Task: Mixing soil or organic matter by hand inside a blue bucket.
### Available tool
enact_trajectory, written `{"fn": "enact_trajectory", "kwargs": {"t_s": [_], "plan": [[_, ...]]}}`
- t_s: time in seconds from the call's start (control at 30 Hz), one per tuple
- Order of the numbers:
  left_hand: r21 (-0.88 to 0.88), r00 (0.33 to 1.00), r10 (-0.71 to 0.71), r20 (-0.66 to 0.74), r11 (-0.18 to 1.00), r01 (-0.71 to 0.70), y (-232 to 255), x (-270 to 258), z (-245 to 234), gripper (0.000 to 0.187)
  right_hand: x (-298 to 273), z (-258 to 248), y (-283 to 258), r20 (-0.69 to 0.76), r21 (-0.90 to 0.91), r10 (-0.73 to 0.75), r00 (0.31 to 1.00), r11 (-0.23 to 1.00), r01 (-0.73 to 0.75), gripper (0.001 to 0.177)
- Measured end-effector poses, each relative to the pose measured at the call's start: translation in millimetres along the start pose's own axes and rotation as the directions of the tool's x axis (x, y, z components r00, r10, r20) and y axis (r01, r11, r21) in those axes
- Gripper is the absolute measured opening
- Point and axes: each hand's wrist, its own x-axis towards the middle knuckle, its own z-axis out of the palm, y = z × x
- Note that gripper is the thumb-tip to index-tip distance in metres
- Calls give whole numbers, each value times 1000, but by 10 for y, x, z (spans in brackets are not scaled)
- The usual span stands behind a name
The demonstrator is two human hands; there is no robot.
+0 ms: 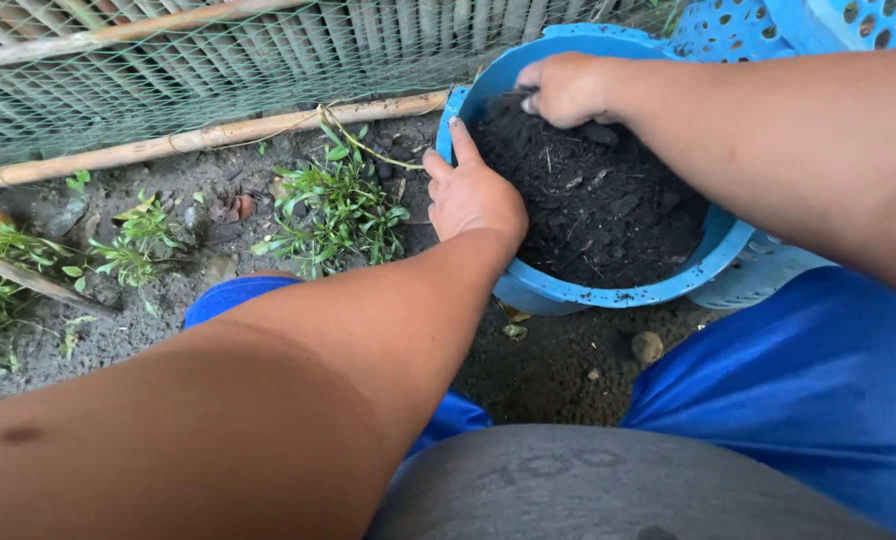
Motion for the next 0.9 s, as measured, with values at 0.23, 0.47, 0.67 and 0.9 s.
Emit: {"fn": "enact_trajectory", "kwargs": {"t_s": [0.23,0.47,0.67,0.9], "plan": [[13,1000,-1,18,1000,1,2,-9,-49,94,145,106,-48,-22,121,-28,999,992,31,35],[-4,1000,4,27,1000,-3,0,-16,-80,92,-229,-42,182,243,-47,-324,915,938,344,31],[3,999,16,32,1000,-16,2,-14,-61,91,-949,-111,584,381,-142,-63,922,982,126,52],[23,999,30,35,999,-31,-17,-35,-79,91,-1531,199,-110,501,-444,-89,861,828,343,60]]}}
